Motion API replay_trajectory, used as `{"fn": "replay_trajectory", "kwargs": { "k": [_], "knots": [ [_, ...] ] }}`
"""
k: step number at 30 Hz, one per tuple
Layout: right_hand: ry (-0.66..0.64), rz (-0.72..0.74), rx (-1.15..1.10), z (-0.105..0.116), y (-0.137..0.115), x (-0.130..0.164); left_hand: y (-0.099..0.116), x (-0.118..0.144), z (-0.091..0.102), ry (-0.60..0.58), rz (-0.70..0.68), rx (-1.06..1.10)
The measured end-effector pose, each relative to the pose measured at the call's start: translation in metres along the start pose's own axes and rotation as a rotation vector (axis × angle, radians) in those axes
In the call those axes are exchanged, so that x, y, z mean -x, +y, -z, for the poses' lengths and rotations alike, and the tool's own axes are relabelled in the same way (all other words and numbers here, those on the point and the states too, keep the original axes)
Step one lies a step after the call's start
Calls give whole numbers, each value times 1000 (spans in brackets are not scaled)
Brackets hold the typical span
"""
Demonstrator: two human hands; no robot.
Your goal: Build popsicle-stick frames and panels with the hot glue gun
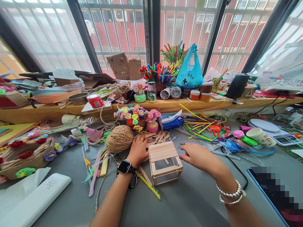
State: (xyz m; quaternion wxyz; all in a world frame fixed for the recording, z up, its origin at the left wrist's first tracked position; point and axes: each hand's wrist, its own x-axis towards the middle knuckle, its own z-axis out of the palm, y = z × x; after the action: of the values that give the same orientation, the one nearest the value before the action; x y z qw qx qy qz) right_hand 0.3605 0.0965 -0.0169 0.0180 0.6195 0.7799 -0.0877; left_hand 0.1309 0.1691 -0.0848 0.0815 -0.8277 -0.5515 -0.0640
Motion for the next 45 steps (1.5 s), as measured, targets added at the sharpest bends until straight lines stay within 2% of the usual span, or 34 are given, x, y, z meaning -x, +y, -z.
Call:
{"fn": "replay_trajectory", "kwargs": {
  "k": [8,17,26,34,45],
  "knots": [
    [-12,-18,18,0,-3,-1,1,0,4,-8,2,13],
    [-53,-24,-2,9,-3,1,-6,-1,8,53,25,54],
    [-29,-14,-15,8,-4,2,-12,1,9,121,144,128],
    [-34,-44,-35,10,-3,3,-12,2,12,95,208,115],
    [-49,-5,-29,6,4,3,-9,4,14,85,296,50]
  ]
}}
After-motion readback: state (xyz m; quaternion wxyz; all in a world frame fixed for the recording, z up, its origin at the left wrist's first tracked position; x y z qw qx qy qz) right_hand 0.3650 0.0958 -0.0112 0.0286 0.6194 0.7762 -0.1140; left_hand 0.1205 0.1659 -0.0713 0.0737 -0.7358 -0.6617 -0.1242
